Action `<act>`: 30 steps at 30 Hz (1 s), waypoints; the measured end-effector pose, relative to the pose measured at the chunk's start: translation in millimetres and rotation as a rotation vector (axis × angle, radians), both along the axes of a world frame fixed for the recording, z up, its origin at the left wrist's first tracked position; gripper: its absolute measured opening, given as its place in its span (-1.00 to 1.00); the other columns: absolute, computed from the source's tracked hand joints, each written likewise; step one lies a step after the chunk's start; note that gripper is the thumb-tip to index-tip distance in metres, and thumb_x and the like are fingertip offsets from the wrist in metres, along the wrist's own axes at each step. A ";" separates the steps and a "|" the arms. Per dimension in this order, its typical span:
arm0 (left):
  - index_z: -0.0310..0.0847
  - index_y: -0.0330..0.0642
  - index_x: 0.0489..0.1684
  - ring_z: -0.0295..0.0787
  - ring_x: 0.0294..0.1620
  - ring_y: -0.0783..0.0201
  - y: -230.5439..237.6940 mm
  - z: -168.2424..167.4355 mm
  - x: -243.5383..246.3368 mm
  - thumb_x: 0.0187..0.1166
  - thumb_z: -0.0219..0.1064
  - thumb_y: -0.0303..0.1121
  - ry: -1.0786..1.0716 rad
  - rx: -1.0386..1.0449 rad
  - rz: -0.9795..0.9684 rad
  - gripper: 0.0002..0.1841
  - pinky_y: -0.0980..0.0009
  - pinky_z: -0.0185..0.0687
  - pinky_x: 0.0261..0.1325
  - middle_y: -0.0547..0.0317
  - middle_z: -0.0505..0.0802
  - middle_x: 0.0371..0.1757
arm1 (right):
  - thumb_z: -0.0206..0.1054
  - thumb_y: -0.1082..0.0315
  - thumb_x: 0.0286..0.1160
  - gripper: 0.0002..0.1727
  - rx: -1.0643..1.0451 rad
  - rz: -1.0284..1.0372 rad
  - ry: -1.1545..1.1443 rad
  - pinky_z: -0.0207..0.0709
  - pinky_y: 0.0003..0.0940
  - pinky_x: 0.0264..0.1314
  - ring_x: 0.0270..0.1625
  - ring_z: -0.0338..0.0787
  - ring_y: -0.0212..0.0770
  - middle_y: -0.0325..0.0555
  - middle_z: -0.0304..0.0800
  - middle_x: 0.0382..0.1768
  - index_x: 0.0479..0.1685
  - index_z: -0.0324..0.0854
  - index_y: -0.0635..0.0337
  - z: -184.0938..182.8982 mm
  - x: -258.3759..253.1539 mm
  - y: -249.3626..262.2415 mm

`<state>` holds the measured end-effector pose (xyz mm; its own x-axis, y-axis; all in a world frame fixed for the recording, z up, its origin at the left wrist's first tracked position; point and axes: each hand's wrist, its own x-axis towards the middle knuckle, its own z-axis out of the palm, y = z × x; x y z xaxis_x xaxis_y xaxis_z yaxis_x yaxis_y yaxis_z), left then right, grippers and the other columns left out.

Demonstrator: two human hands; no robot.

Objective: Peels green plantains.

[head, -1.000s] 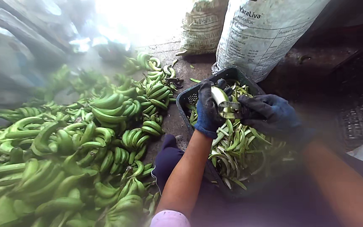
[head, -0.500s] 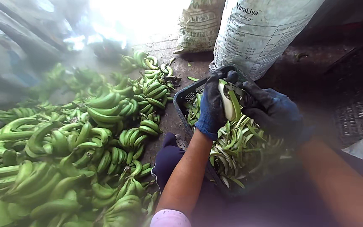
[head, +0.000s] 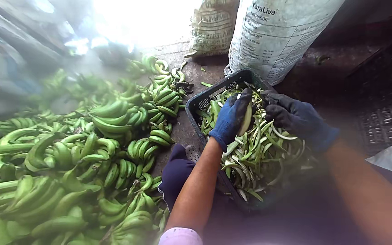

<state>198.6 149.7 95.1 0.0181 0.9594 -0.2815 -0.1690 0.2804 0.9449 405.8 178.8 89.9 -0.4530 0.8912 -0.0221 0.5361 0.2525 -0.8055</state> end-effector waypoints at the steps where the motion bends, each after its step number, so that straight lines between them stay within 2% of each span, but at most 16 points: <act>1: 0.51 -0.15 0.29 0.73 -0.43 0.25 -2.2 3.6 -4.5 0.83 -0.03 0.06 0.013 -0.012 0.019 -0.52 0.29 0.74 -0.37 0.09 0.78 -0.28 | 0.14 -0.24 0.66 -0.36 0.109 0.064 0.002 0.72 -0.15 -0.09 -0.17 0.81 -0.33 -0.22 0.84 -0.01 0.65 0.46 -0.24 -1.9 0.4 -2.0; 2: 0.55 -0.16 0.28 0.72 -0.37 0.32 -5.3 6.1 -8.5 0.86 -0.05 -0.03 0.047 0.011 0.035 -0.57 0.34 0.73 -0.29 0.15 0.78 -0.25 | 0.15 -0.23 0.64 -0.34 0.210 0.144 -0.016 0.72 -0.15 0.02 -0.06 0.81 -0.31 -0.19 0.83 0.08 0.67 0.45 -0.21 -3.4 1.2 -3.6; 4: 0.56 -0.13 0.03 0.64 -0.39 0.50 -14.1 9.6 -14.1 0.87 -0.16 -0.19 0.071 0.101 0.052 -0.64 0.50 0.65 -0.28 0.32 0.69 -0.35 | 0.19 -0.21 0.56 -0.33 0.415 0.278 -0.082 0.67 -0.05 0.06 0.04 0.79 -0.19 -0.13 0.80 0.10 0.66 0.48 -0.20 -9.3 2.1 -5.1; 6: 0.54 -0.04 -0.13 0.70 -0.43 0.53 -18.4 11.8 -17.4 0.89 -0.29 -0.17 -0.111 0.113 0.073 -0.58 0.54 0.70 -0.34 0.37 0.74 -0.44 | 0.27 -0.20 0.49 -0.32 0.578 0.343 -0.104 0.67 0.04 0.10 0.11 0.81 -0.05 -0.06 0.82 0.15 0.62 0.53 -0.20 -13.4 3.7 -5.5; 8: 0.53 -0.02 -0.19 0.78 -0.41 0.44 -17.1 13.3 -20.0 0.88 -0.43 -0.11 -0.402 0.077 0.052 -0.47 0.50 0.75 -0.34 0.28 0.80 -0.44 | 0.30 -0.16 0.47 -0.35 0.683 0.363 -0.068 0.65 0.02 0.15 0.15 0.80 -0.02 -0.01 0.81 0.17 0.57 0.60 -0.17 -13.9 5.1 -4.6; 10: 0.53 0.00 -0.39 0.70 -0.50 0.43 -14.0 14.9 -18.7 0.86 -0.49 -0.06 -0.569 0.058 0.037 -0.39 0.50 0.70 -0.41 0.28 0.72 -0.55 | 0.34 -0.12 0.46 -0.39 0.729 0.373 -0.052 0.64 0.02 0.25 0.23 0.79 -0.01 0.00 0.81 0.24 0.50 0.66 -0.12 -12.4 8.3 -2.4; 11: 0.52 0.00 -0.40 0.68 -0.49 0.43 -13.6 14.3 -17.9 0.86 -0.49 -0.07 -0.581 0.074 0.037 -0.39 0.50 0.69 -0.39 0.29 0.70 -0.55 | 0.36 -0.12 0.44 -0.40 0.740 0.370 -0.050 0.64 0.02 0.27 0.24 0.79 -0.01 -0.01 0.81 0.25 0.48 0.67 -0.12 -11.7 9.1 -1.3; 13: 0.51 -0.03 -0.20 0.75 -0.41 0.43 -17.1 16.1 -12.4 0.89 -0.40 -0.11 -0.441 0.095 0.104 -0.50 0.48 0.75 -0.31 0.28 0.76 -0.44 | 0.34 -0.11 0.43 -0.39 0.702 0.342 -0.087 0.63 0.06 0.27 0.25 0.78 0.02 0.00 0.80 0.25 0.51 0.64 -0.16 -9.1 9.7 -1.8; 15: 0.45 -0.09 0.11 0.70 -0.33 0.51 -22.4 21.7 -4.0 0.89 -0.30 -0.19 -0.139 0.174 0.126 -0.63 0.52 0.71 -0.25 0.34 0.72 -0.30 | 0.28 -0.13 0.51 -0.38 0.553 0.266 -0.122 0.61 0.09 0.23 0.25 0.76 0.03 0.01 0.77 0.25 0.58 0.58 -0.18 -1.7 7.7 -4.5; 17: 0.42 -0.27 0.37 0.66 -0.15 0.51 -24.8 23.0 2.0 0.89 -0.22 -0.25 0.122 0.271 0.077 -0.60 0.50 0.68 -0.06 0.19 0.69 -0.07 | 0.19 -0.12 0.63 -0.38 0.340 0.151 -0.096 0.57 0.10 0.31 0.30 0.73 -0.03 -0.01 0.74 0.31 0.66 0.49 -0.16 4.1 3.9 -3.4; 19: 0.40 -0.26 0.51 0.69 0.01 0.41 -23.7 16.9 4.8 0.89 -0.21 -0.17 0.196 0.285 0.012 -0.53 0.39 0.68 0.11 0.07 0.73 0.11 | 0.08 -0.10 0.76 -0.43 0.115 0.024 -0.064 0.59 -0.03 0.41 0.36 0.74 -0.21 -0.17 0.69 0.45 0.69 0.43 -0.19 1.0 3.9 1.8; 21: 0.43 -0.22 0.54 0.76 -0.08 0.38 -20.7 14.2 4.5 0.89 -0.20 -0.18 0.129 0.277 0.023 -0.53 0.38 0.76 -0.03 0.09 0.78 0.09 | 0.08 -0.02 0.81 -0.49 0.007 -0.059 0.005 0.73 -0.10 0.15 0.09 0.84 -0.28 -0.20 0.79 0.30 0.68 0.44 -0.23 -6.6 6.4 7.0; 23: 0.45 -0.26 0.44 0.75 -0.06 0.39 -15.8 9.8 -2.9 0.87 -0.19 -0.24 0.057 0.305 0.101 -0.56 0.38 0.76 -0.01 0.11 0.78 0.05 | 0.13 -0.02 0.75 -0.46 0.046 0.006 0.045 0.71 -0.17 0.13 0.04 0.81 -0.32 -0.18 0.78 0.26 0.68 0.44 -0.16 -5.6 11.8 5.1; 25: 0.45 -0.27 0.38 0.73 -0.04 0.40 -13.1 3.0 -13.2 0.85 -0.21 -0.26 0.005 0.332 0.197 -0.59 0.38 0.74 0.06 0.14 0.76 0.02 | 0.21 -0.12 0.62 -0.37 0.156 0.157 0.064 0.70 -0.30 0.11 0.04 0.75 -0.40 -0.22 0.76 0.17 0.63 0.49 -0.08 -0.6 13.4 -2.4; 28: 0.43 -0.24 0.32 0.76 -0.14 0.47 -15.5 1.5 -16.1 0.82 -0.19 -0.28 -0.028 0.314 0.239 -0.63 0.47 0.76 -0.03 0.21 0.79 -0.08 | 0.29 -0.16 0.49 -0.34 0.345 0.340 0.007 0.66 -0.24 0.17 0.14 0.74 -0.32 -0.20 0.77 0.17 0.57 0.58 -0.09 -6.1 10.7 -8.0; 30: 0.45 -0.32 0.40 0.70 0.04 0.46 -20.2 0.0 -13.1 0.85 -0.20 -0.26 0.089 0.348 0.177 -0.56 0.45 0.67 0.17 0.12 0.75 0.09 | 0.25 -0.18 0.55 -0.36 0.359 0.347 -0.037 0.64 -0.16 0.26 0.21 0.74 -0.26 -0.21 0.78 0.21 0.60 0.55 -0.18 -11.2 4.3 -3.8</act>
<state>185.6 129.4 95.1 -0.1662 0.9838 0.0679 -0.0988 -0.0851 0.9915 410.0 175.0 78.6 -0.7290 0.6421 0.2372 0.3974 0.6791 -0.6172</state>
